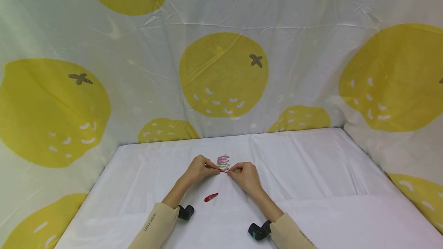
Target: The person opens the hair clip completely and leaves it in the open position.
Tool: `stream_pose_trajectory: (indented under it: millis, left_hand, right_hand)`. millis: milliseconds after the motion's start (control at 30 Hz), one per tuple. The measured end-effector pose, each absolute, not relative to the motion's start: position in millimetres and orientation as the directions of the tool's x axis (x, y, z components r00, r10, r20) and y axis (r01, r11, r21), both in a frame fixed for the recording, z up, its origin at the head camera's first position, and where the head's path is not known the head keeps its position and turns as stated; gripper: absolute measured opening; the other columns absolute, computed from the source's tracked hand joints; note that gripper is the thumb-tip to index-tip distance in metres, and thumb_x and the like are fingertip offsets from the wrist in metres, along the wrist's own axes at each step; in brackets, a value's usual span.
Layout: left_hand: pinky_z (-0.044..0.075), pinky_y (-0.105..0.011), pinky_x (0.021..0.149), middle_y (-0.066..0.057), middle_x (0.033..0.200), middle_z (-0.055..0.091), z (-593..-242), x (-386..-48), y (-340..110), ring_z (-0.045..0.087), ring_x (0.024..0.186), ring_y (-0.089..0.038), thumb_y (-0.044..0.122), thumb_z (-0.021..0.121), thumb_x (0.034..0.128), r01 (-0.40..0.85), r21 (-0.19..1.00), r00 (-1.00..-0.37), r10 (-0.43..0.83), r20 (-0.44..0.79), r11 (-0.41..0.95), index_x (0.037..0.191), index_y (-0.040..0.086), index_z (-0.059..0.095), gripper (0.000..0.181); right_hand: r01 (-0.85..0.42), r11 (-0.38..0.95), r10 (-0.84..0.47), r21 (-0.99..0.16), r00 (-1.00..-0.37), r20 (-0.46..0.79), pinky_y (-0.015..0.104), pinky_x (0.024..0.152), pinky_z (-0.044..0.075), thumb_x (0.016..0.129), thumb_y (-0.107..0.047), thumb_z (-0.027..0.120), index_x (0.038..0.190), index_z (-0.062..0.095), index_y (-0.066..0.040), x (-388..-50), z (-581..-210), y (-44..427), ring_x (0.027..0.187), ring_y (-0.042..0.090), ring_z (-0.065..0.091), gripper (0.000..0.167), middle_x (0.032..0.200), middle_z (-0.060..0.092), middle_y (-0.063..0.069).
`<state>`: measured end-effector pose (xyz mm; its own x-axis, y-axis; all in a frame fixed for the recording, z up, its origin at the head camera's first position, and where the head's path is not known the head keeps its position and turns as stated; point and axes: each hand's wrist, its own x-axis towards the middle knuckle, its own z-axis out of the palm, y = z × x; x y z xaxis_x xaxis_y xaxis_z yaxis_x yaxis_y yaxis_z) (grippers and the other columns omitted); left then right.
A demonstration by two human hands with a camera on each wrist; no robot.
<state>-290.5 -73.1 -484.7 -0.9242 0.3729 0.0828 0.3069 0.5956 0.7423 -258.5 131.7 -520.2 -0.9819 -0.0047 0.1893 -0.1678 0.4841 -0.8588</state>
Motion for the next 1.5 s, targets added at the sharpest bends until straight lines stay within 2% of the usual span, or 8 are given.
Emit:
stream_pose_trajectory:
  millis: [500,700,800,967,1067,1200,1367,1500]
  left_hand:
    - [0.046,-0.020,0.064,-0.011,0.086,0.080,-483.4,-288.1,-84.1,0.058,0.075,-0.006,0.009,0.086,0.0825,0.283,0.749,-0.938,0.334,0.087,0.599,0.086,0.003,0.084,0.007]
    - [0.043,-0.020,0.062,-0.007,0.089,0.081,-472.0,-270.2,-104.6,0.054,0.072,-0.006,0.011,0.087,0.0818,0.237,0.789,-0.928,0.373,0.012,0.567,0.087,0.007,0.085,0.007]
    - [0.037,-0.020,0.056,0.000,0.077,0.075,-468.0,-259.2,-116.2,0.046,0.065,-0.007,0.011,0.089,0.0785,0.215,0.810,-0.901,0.431,-0.051,0.546,0.090,0.010,0.085,0.013]
    - [0.030,-0.020,0.053,0.005,0.058,0.049,-468.1,-243.4,-127.6,0.038,0.058,-0.006,0.011,0.093,0.0737,0.201,0.823,-0.849,0.514,-0.125,0.532,0.096,0.011,0.085,0.023]
    - [0.030,-0.019,0.053,0.006,0.056,0.049,-470.2,-237.4,-127.8,0.038,0.057,-0.006,0.009,0.093,0.0719,0.212,0.821,-0.831,0.540,-0.134,0.531,0.096,0.010,0.085,0.025]
    - [0.030,-0.019,0.051,0.006,0.055,0.046,-474.1,-235.1,-123.6,0.038,0.056,-0.006,0.005,0.093,0.0710,0.224,0.818,-0.822,0.554,-0.133,0.530,0.093,0.009,0.085,0.024]
    - [0.031,-0.019,0.051,0.006,0.055,0.047,-478.3,-236.8,-119.7,0.038,0.056,-0.006,0.000,0.091,0.0719,0.238,0.818,-0.829,0.549,-0.110,0.524,0.087,0.008,0.084,0.019]
    - [0.031,-0.019,0.050,0.006,0.055,0.047,-479.8,-237.0,-118.5,0.038,0.056,-0.006,-0.001,0.091,0.0721,0.237,0.822,-0.836,0.540,-0.099,0.518,0.086,0.007,0.084,0.017]
  right_hand:
    - [-0.132,0.469,0.014,-0.873,-0.988,0.157,0.020,0.048,0.030,0.086,-0.011,0.082,0.082,0.081,-0.010,-255.3,-517.6,130.7,0.050,0.005,0.040,0.004,0.053,0.048,-0.006]
    - [-0.099,0.437,0.018,-0.894,-0.993,0.119,0.021,0.050,0.031,0.084,-0.011,0.082,0.091,0.081,-0.010,-247.4,-509.7,129.8,0.052,0.006,0.040,0.006,0.057,0.045,-0.006]
    - [-0.083,0.399,-0.042,-0.913,-0.996,0.072,0.021,0.053,0.032,0.084,-0.010,0.082,0.100,0.081,-0.012,-239.9,-507.0,131.2,0.055,0.005,0.041,0.016,0.061,0.045,-0.006]
    - [-0.141,0.339,-0.263,-0.930,-0.964,0.050,0.019,0.054,0.033,0.086,-0.012,0.081,0.112,0.078,-0.007,-224.6,-507.7,131.4,0.056,0.003,0.039,0.027,0.064,0.045,-0.004]
    - [-0.205,0.314,-0.382,-0.927,-0.921,0.074,0.017,0.054,0.031,0.088,-0.013,0.080,0.117,0.076,-0.003,-217.9,-510.6,128.0,0.055,0.000,0.035,0.031,0.064,0.044,-0.004]
    - [-0.264,0.338,-0.437,-0.904,-0.894,0.098,0.015,0.054,0.032,0.087,-0.012,0.081,0.112,0.079,-0.005,-212.8,-514.2,122.3,0.054,-0.002,0.034,0.026,0.062,0.045,-0.006]
    - [-0.291,0.379,-0.420,-0.878,-0.900,0.118,0.015,0.053,0.031,0.086,-0.014,0.083,0.098,0.083,-0.012,-208.9,-513.3,118.4,0.053,-0.003,0.035,0.013,0.057,0.046,-0.008]
    - [-0.306,0.393,-0.407,-0.867,-0.904,0.135,0.015,0.052,0.030,0.085,-0.015,0.085,0.088,0.082,-0.012,-207.6,-513.0,117.4,0.054,-0.004,0.037,0.005,0.058,0.048,-0.008]
